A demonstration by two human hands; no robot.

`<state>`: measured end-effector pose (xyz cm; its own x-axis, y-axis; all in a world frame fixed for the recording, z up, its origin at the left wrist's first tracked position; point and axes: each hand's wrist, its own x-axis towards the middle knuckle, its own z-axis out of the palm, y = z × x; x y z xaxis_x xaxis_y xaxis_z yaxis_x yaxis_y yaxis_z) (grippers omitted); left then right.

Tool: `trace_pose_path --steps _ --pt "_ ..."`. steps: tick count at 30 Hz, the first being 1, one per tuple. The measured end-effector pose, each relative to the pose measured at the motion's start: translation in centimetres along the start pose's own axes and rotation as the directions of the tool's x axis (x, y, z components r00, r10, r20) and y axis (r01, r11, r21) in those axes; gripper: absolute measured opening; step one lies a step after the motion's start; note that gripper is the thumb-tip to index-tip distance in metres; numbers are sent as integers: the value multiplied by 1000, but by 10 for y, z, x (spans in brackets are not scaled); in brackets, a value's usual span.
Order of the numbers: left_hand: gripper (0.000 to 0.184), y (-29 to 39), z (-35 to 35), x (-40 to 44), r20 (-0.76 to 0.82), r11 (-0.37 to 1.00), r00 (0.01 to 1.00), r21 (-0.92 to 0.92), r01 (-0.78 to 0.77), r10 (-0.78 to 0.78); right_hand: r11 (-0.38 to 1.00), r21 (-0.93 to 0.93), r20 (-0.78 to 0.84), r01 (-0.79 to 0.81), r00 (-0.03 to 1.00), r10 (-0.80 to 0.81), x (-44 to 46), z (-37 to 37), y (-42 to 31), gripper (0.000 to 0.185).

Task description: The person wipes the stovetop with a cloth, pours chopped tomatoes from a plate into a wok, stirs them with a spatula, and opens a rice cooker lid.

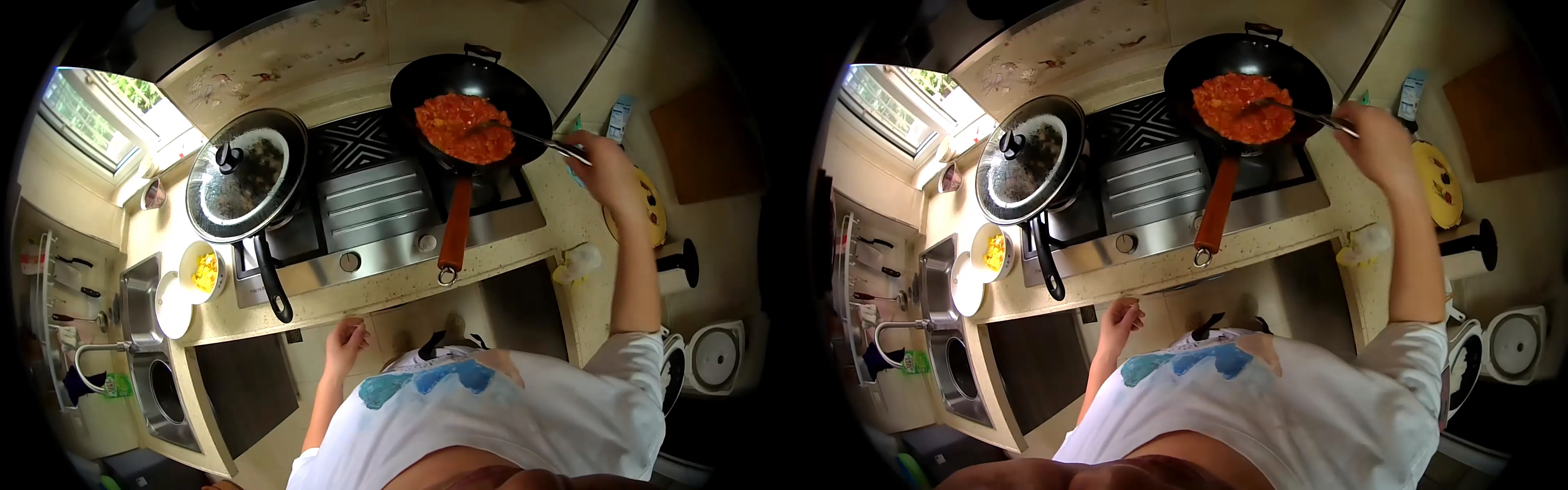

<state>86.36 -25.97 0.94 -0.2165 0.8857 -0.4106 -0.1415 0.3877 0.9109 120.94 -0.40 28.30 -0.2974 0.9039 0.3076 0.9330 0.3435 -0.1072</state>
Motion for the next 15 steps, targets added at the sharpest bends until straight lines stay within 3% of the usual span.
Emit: trace_pose_path --steps 3,5,7,9,13,15 --pt "15 0 4 -7 -106 998 994 -53 27 -32 999 16 25 42 999 -43 -13 -55 8 21" --pt "15 1 13 -7 -165 997 985 -71 43 -54 998 -46 182 -51 982 58 -12 -66 10 23" --pt "16 8 27 -7 -204 998 979 -60 18 -29 997 -83 121 2 993 8 -4 -36 13 21" --pt "17 12 43 -8 -197 998 980 -57 -12 1 993 88 -48 78 996 -75 24 29 35 20" --pt "19 8 51 -13 -207 999 978 -36 -16 8 980 186 -105 74 993 -55 55 50 39 20" --pt "19 0 52 -17 -214 999 977 -41 1 -9 958 252 -211 139 974 -86 72 73 42 21"
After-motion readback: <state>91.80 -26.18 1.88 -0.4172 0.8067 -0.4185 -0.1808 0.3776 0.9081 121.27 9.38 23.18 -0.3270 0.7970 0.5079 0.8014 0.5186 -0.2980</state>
